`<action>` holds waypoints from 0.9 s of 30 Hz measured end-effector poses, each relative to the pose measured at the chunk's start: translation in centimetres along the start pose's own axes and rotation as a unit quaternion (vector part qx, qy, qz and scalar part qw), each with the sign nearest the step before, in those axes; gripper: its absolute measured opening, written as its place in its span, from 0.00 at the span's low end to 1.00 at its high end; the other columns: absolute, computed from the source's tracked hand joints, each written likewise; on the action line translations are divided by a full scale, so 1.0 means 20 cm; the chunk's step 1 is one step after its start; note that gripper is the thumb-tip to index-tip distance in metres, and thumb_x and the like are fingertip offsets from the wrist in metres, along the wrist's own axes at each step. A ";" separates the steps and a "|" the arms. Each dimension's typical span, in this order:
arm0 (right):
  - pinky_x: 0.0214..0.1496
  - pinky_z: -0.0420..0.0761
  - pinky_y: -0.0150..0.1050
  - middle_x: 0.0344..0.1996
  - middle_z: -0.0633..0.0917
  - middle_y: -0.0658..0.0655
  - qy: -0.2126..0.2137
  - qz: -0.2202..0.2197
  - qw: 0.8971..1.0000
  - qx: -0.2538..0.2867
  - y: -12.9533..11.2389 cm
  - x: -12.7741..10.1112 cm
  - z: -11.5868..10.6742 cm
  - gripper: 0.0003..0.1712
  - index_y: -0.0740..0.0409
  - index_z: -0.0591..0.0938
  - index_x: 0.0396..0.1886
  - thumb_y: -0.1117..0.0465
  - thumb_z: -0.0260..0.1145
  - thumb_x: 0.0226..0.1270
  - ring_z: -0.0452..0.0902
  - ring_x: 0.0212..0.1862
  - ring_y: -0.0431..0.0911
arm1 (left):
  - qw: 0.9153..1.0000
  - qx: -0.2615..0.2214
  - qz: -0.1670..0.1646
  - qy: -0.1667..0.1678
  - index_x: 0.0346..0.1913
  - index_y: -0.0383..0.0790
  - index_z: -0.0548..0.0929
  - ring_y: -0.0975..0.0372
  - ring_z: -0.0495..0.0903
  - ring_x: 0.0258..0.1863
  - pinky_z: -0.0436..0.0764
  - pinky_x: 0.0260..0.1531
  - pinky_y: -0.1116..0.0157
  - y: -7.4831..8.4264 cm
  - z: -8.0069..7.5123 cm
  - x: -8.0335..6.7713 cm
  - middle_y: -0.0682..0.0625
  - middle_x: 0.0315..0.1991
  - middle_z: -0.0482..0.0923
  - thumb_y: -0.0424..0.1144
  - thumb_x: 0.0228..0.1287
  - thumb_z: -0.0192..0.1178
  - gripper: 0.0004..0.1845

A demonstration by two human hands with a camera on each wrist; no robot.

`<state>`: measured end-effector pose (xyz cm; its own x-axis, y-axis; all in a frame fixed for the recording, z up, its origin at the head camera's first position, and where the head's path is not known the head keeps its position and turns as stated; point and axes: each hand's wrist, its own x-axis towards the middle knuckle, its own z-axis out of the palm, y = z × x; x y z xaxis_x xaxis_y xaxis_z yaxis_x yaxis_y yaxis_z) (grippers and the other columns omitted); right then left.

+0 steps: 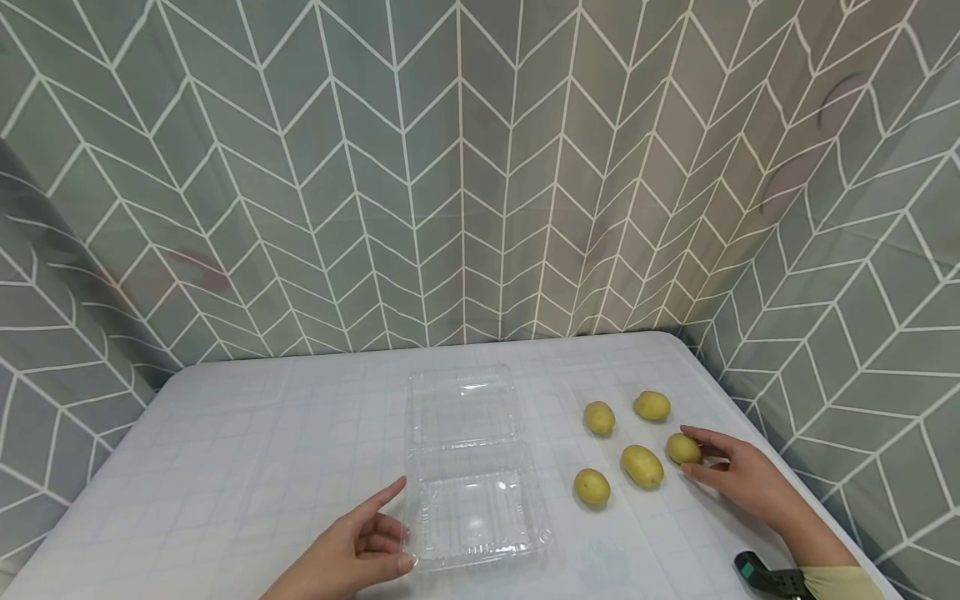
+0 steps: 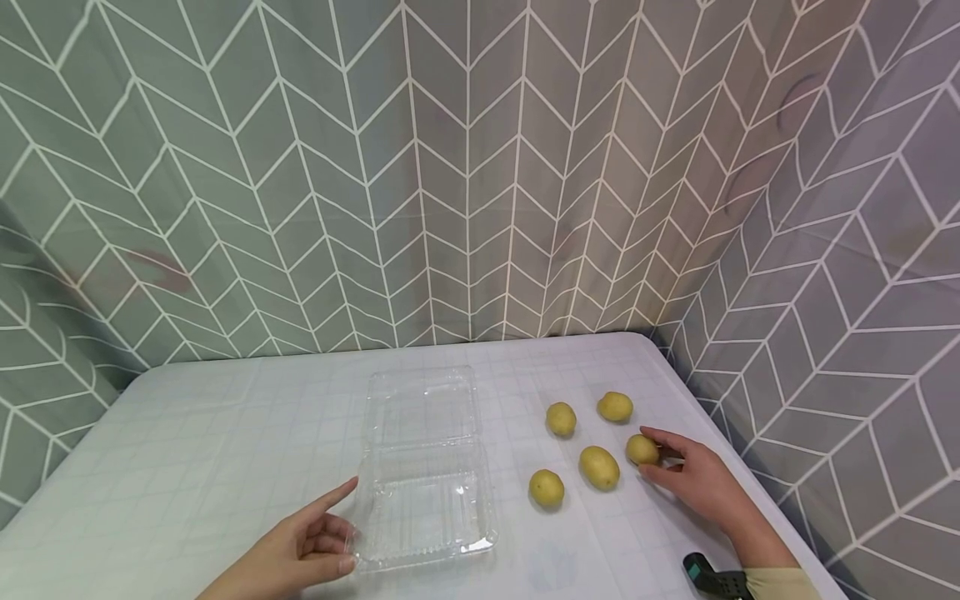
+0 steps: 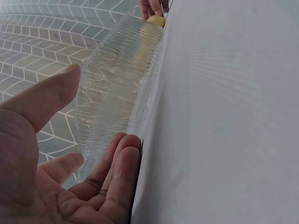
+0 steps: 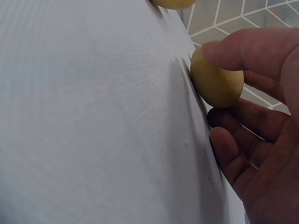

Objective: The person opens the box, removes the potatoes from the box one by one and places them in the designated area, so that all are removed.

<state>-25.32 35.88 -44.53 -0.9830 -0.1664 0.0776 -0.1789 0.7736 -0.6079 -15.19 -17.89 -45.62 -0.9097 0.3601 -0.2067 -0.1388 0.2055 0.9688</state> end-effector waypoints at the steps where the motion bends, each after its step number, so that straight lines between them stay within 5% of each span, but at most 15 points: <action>1: 0.43 0.81 0.33 0.55 0.81 0.62 0.000 -0.001 1.000 0.000 0.00 0.00 0.00 0.35 0.65 0.75 0.65 0.54 0.74 0.62 0.78 0.50 0.45 | 1.000 0.001 0.001 -0.001 0.79 0.40 0.52 0.53 0.78 0.46 0.82 0.42 0.66 0.00 0.00 0.00 0.43 0.48 0.76 0.39 0.62 0.70 0.48; 10: 0.43 0.81 0.32 0.54 0.82 0.61 0.007 -0.007 1.000 0.007 0.01 0.00 0.00 0.34 0.64 0.76 0.64 0.54 0.74 0.62 0.78 0.48 0.38 | 1.000 0.006 0.007 -0.005 0.79 0.40 0.52 0.53 0.79 0.46 0.81 0.42 0.66 0.00 0.00 0.00 0.43 0.49 0.76 0.40 0.63 0.69 0.47; 27: 0.42 0.80 0.32 0.53 0.82 0.60 0.011 0.002 1.000 0.003 0.01 -0.01 0.01 0.34 0.63 0.77 0.64 0.53 0.75 0.61 0.78 0.49 0.43 | 0.999 0.042 0.014 -0.015 0.79 0.40 0.50 0.56 0.81 0.44 0.79 0.41 0.69 0.02 -0.01 0.00 0.45 0.48 0.78 0.44 0.72 0.60 0.41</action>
<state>-25.20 35.91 -44.71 -0.9842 -0.1509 0.0924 -0.1756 0.7708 -0.6123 -15.27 -17.98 -45.14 -0.9003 0.3940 -0.1853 -0.0792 0.2705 0.9595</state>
